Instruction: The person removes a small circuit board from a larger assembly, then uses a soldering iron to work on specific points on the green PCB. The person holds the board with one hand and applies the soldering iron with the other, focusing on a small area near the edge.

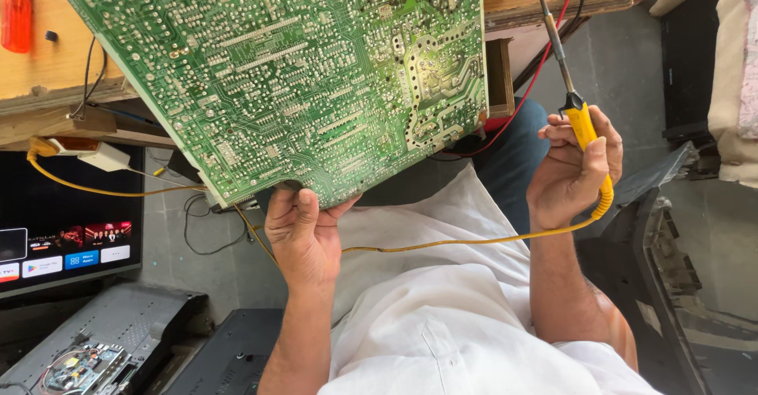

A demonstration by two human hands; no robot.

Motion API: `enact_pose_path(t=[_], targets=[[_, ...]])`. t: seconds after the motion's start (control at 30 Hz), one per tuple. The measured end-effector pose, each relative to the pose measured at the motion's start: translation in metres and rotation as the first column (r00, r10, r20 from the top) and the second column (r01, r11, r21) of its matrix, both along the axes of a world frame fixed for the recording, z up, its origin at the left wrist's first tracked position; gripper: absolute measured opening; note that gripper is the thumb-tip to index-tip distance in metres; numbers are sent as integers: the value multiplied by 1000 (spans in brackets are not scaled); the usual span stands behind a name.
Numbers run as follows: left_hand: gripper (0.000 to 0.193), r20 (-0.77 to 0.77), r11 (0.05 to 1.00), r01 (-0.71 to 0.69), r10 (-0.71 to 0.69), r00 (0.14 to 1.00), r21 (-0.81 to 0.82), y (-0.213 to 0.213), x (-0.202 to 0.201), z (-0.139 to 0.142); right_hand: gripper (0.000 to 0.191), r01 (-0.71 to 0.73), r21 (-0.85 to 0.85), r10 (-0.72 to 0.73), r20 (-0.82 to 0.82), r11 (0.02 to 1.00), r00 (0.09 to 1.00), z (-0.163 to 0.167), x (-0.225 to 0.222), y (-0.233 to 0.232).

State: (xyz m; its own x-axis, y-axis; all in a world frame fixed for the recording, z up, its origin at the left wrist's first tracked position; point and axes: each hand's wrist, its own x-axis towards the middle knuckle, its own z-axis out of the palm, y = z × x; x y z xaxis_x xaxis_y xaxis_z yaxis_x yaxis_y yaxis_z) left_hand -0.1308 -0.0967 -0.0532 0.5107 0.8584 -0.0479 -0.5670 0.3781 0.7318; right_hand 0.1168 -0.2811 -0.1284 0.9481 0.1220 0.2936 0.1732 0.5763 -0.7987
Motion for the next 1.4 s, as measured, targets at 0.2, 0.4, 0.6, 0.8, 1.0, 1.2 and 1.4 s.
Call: enact_pose_path(t=[0.2,0.4,0.6,0.8,1.0,1.2,1.4], targets=[[11,15,1000,8,-8,1000,1,-1,0,1,43,2,-6,-2,1,1000,1000,2,1,2],[14,-11,1000,2,-2,1000,-2,-1,0,0,44,3,0,-3,-12,1000,1000,-5,1,-1],[15,14,1000,10,-10,1000,12,-3,4,-6,48,4,35,-4,0,999,1000,-17,7,-10],[13,31,1000,5,-5,1000,-2,-13,23,-17,42,-140,114,141,-2,984,990,-16,-15,-27],[16,45,1000,11,-11,999,5,-15,34,-13,36,-332,41,319,192,942,928,-8,-65,-15],[18,18,999,23,-23,1000,26,-16,38,-9,39,-437,0,424,236,900,874,17,-75,0],[15,24,999,26,-27,999,46,-17,39,-10,36,-428,-70,428,311,901,849,31,-77,4]])
